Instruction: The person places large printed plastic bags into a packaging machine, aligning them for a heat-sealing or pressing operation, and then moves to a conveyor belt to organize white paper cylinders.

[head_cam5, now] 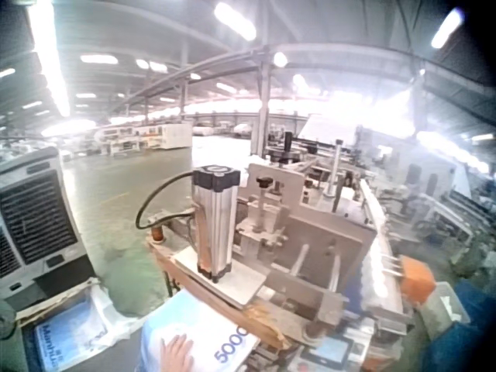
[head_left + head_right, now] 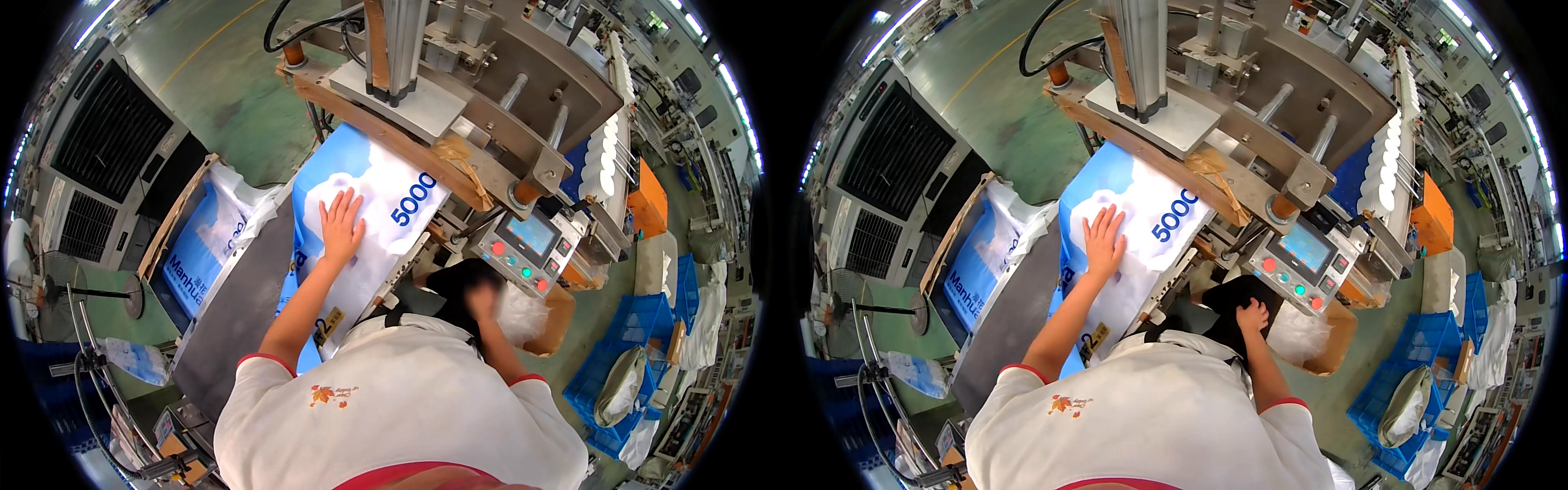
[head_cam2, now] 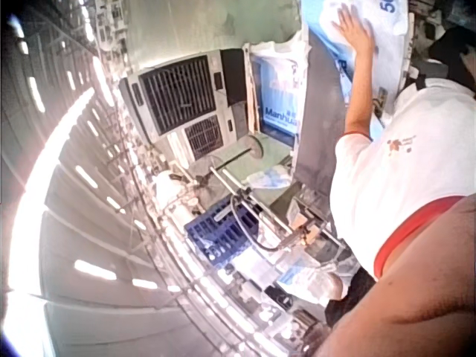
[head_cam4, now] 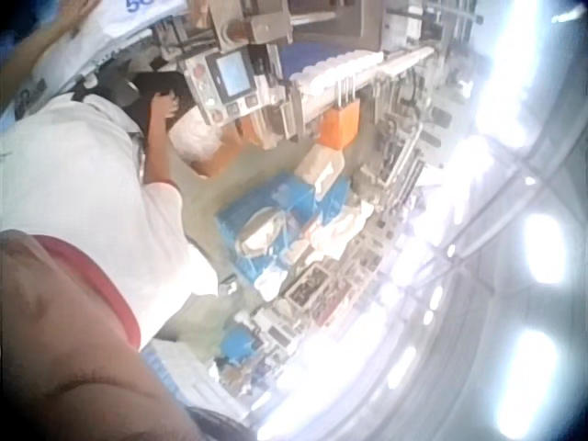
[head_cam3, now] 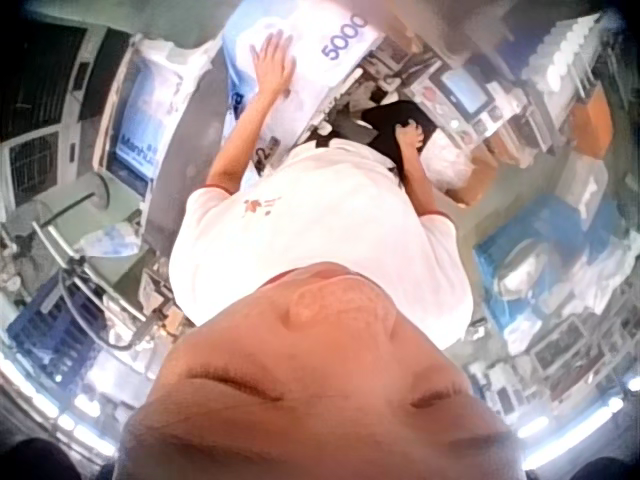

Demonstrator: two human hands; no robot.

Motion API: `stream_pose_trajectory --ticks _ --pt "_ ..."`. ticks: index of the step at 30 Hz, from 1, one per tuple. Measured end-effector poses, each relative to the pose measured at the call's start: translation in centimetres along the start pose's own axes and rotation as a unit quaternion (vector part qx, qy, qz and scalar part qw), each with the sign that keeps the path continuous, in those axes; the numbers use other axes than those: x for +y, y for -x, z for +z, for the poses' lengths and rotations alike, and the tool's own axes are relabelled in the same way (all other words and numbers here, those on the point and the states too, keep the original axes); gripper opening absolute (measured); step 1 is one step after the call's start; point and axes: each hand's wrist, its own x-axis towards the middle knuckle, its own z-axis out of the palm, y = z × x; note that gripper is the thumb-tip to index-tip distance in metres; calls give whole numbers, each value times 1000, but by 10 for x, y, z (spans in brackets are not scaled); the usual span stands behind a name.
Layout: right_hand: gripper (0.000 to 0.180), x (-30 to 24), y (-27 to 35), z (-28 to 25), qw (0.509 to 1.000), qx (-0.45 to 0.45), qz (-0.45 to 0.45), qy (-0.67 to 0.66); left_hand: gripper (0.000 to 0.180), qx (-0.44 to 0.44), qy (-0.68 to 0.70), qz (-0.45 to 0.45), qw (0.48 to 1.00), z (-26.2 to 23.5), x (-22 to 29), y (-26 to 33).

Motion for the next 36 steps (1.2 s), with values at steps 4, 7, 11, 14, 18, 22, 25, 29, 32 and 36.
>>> stream_pose_trajectory --ticks 4,7,11,14,18,22,25,29,32,36 --pt "58 -134 28 -62 969 70 -194 -138 52 -45 2 2 999 -19 1 -5" --pt "59 -223 50 -112 909 131 -350 -186 60 -44 -28 4 999 -19 4 -29" --pt "69 -293 61 -117 898 107 -418 -82 68 -42 -84 -42 995 1 2 -67" --pt "74 -319 61 -105 899 110 -425 -17 68 -59 -131 -75 987 21 4 -85" --pt "79 -323 60 -99 890 128 -436 25 70 -74 -144 -91 983 27 2 -85" --pt "79 -326 61 -104 889 120 -439 47 69 -58 -139 -86 985 29 2 -85" --pt "80 -327 59 -105 890 107 -440 59 68 -54 -134 -88 986 29 2 -87" --pt "81 -329 54 -104 890 94 -443 59 67 -63 -135 -98 984 29 2 -91" --pt "81 -330 51 -106 890 74 -445 65 67 -63 -138 -103 983 31 1 -93" --pt "82 -331 46 -105 888 62 -450 68 67 -68 -144 -106 982 30 2 -96"
